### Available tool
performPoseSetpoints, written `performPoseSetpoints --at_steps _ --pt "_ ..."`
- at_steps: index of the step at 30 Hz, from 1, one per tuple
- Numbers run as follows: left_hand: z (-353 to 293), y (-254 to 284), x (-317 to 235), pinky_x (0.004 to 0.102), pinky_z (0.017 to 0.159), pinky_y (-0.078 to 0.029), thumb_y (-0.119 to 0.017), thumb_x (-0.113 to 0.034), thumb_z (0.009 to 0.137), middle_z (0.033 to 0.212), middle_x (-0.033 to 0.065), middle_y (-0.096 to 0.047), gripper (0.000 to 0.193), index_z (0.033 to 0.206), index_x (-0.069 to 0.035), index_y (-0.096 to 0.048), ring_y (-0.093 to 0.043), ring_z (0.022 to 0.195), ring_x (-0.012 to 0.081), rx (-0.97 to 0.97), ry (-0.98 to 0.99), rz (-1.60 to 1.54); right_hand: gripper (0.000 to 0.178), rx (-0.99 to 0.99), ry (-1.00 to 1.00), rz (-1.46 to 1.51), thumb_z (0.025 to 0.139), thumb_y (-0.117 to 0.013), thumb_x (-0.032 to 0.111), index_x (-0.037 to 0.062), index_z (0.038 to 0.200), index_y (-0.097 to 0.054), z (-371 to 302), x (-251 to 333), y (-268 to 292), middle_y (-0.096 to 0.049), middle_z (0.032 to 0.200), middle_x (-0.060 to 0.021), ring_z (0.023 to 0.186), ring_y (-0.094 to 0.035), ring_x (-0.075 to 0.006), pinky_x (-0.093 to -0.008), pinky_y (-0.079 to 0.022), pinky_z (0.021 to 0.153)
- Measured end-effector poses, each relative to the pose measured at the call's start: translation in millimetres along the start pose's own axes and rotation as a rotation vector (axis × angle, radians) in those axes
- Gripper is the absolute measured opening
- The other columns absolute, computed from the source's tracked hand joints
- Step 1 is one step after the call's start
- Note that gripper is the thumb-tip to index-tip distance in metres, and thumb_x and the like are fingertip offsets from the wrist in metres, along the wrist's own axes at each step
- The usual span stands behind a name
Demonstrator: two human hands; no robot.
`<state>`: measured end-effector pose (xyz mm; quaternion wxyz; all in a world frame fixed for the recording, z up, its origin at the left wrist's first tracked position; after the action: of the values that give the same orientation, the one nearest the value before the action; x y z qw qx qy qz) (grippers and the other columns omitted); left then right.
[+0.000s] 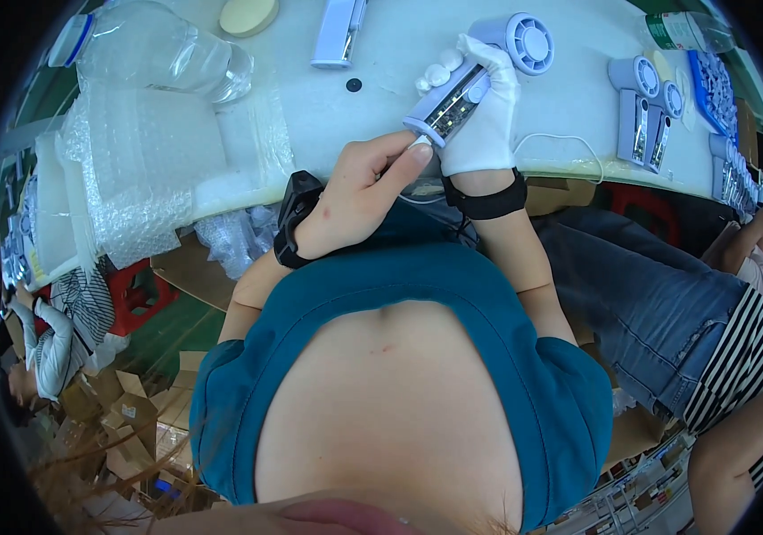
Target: The person picks up a handheld fan and inserts a charging cable into its port before setting it aside. They then move some bubble wrap and repeat the process with another handheld fan.
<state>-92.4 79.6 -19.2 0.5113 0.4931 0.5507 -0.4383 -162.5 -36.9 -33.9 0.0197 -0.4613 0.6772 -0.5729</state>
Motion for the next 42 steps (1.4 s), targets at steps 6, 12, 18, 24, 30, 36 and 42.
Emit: performPoseSetpoints --at_steps 6,12,18,24,30,36,42 --pt "1 1 0 0.0295 0.045 -0.028 -0.048 -0.021 0.090 0.053 0.0078 -0.034 0.029 0.073 0.002 -0.047 -0.027 0.050 0.0134 0.008 0.017 -0.043 0.014 0.003 -0.005 -0.015 0.082 -0.051 0.017 0.0032 0.084 -0.050 1 -1 -2 -0.045 0.066 -0.0025 0.058 -0.046 -0.0141 -0.0296 -0.041 0.059" --pt "1 1 1 0.0295 0.045 -0.028 -0.048 -0.022 0.090 0.053 0.0083 -0.034 0.029 0.073 0.002 -0.047 -0.028 0.050 0.0137 0.023 0.013 -0.075 0.015 -0.003 -0.029 -0.016 0.082 -0.051 0.018 0.0029 0.084 -0.050 3 -2 -2 -0.045 0.066 -0.0023 0.059 -0.046 -0.0137 -0.0293 -0.041 0.059" --pt "0 1 0 0.0310 0.045 -0.030 -0.047 -0.022 0.090 0.053 0.0107 -0.036 0.028 0.075 0.002 -0.046 -0.029 0.049 0.0172 0.012 0.012 -0.061 0.015 -0.029 0.011 -0.054 0.082 -0.051 0.017 0.0026 0.086 -0.050 0 -3 -7 -0.045 0.067 -0.0023 0.059 -0.046 -0.0136 -0.0292 -0.040 0.059" --pt "-1 2 0 0.0323 0.046 -0.031 -0.045 -0.021 0.091 0.054 0.0130 -0.039 0.026 0.077 0.001 -0.047 -0.031 0.047 0.0204 0.020 0.018 -0.034 0.014 -0.019 0.073 -0.071 0.082 -0.050 0.015 0.0028 0.087 -0.050 -1 -2 -6 -0.045 0.067 -0.0026 0.060 -0.047 -0.0142 -0.0293 -0.040 0.059" --pt "-2 1 0 0.0329 0.045 -0.031 -0.045 -0.020 0.091 0.054 0.0135 -0.039 0.026 0.078 0.002 -0.047 -0.031 0.047 0.0213 0.007 0.014 -0.016 0.013 -0.038 0.140 -0.109 0.081 -0.050 0.014 0.0029 0.088 -0.050 -7 -2 -12 -0.045 0.067 -0.0033 0.059 -0.047 -0.0151 -0.0296 -0.040 0.059" --pt "-4 -2 5 0.0325 0.045 -0.031 -0.044 -0.020 0.092 0.053 0.0130 -0.039 0.026 0.078 0.002 -0.047 -0.031 0.047 0.0198 -0.016 -0.003 -0.054 0.014 -0.046 0.151 -0.137 0.081 -0.050 0.014 0.0032 0.091 -0.049 -10 -3 -15 -0.044 0.067 -0.0035 0.059 -0.047 -0.0157 -0.0303 -0.040 0.060" --pt "-4 -3 7 0.0319 0.045 -0.031 -0.043 -0.022 0.092 0.053 0.0116 -0.038 0.028 0.078 0.002 -0.047 -0.030 0.047 0.0168 -0.030 -0.023 -0.070 0.016 -0.042 0.148 -0.140 0.081 -0.050 0.014 0.0036 0.093 -0.048 -11 -4 -14 -0.044 0.067 -0.0036 0.059 -0.047 -0.0162 -0.0310 -0.040 0.063"
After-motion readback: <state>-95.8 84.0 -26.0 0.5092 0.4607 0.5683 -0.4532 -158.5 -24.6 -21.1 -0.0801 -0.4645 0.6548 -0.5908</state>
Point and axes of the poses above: each hand's wrist, its own z-axis towards the middle knuckle, its own y-axis out of the back of the hand, x = y × z, the point moved 3 cm from there along z, towards the middle knuckle
